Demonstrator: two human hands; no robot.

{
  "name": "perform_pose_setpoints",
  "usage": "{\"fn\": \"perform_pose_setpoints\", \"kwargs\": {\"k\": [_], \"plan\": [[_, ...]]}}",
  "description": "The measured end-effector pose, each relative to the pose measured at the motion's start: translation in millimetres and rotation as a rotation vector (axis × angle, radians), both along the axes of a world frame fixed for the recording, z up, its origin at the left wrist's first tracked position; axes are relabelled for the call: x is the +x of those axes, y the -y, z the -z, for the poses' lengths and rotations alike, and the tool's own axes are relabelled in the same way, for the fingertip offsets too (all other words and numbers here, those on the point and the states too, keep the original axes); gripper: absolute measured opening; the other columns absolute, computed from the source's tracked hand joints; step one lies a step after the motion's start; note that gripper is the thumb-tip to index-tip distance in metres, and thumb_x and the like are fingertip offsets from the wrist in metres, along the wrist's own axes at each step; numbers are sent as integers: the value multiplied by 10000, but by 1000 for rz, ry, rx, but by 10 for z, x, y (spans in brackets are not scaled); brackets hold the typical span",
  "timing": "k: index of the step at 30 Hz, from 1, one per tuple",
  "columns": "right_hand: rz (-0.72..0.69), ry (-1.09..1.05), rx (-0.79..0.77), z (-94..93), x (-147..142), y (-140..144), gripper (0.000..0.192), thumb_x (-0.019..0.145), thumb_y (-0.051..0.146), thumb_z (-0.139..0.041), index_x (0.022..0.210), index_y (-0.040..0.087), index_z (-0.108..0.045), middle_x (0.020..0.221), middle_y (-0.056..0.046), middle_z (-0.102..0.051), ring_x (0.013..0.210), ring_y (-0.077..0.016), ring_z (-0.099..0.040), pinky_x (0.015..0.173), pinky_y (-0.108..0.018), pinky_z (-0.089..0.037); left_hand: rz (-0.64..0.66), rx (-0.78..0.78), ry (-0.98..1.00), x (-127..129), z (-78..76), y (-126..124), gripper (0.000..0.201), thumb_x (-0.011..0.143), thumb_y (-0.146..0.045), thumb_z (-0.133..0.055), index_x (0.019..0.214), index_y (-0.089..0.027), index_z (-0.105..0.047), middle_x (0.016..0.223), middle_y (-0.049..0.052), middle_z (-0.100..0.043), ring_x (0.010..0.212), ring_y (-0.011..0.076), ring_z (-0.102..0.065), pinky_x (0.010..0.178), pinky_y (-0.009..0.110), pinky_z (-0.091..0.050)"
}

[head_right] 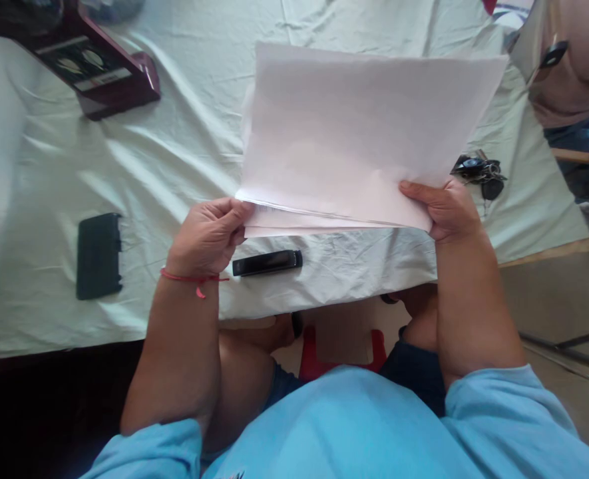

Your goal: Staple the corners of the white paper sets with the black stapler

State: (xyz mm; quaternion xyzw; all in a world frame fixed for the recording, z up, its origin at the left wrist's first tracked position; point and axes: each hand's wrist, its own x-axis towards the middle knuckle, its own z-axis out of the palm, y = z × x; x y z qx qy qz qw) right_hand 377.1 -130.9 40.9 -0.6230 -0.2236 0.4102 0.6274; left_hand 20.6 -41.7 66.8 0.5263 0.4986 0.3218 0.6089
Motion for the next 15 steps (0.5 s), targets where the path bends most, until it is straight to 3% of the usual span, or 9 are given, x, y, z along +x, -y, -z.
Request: {"fn": "perform_pose_setpoints", "kwargs": {"k": [4, 6, 11, 15], "plan": [[3, 1, -2, -1, 2, 3, 512, 488, 200, -1069, 937, 240, -828, 1211, -68, -915, 1282, -341, -839, 1216, -497, -684, -82, 27, 71, 26, 49, -48, 614, 834, -743, -968, 729, -246, -622, 707, 6, -595, 613, 128, -499, 529, 279, -370], [6, 4, -13, -7, -7, 6, 496, 489, 201, -1071, 920, 238, -827, 1197, -64, -917, 1258, -336, -844, 1211, -501, -687, -112, 17, 96, 45, 70, -53, 594, 898, -751, -917, 769, -245, -634, 744, 12, -624, 623, 128, -522, 532, 280, -375], [28, 11, -39, -29, -42, 14, 483, 462, 201, -1078, 861, 247, -810, 1127, -39, -919, 1187, -325, -854, 1198, -520, -696, -166, 115, 17, 73, 123, -17, 412, 798, -434, -1015, 772, -246, -649, 637, -59, -504, 581, 106, -393, 533, 280, -339], [26, 8, -39, -40, -55, 17, 499, 461, 194, -1079, 879, 251, -814, 1143, -39, -918, 1214, -327, -848, 1185, -517, -702, -170, 157, -67, 66, 155, -11, 552, 822, -610, -951, 683, -263, -544, 602, -54, -412, 582, 123, -350, 539, 309, -319]]}}
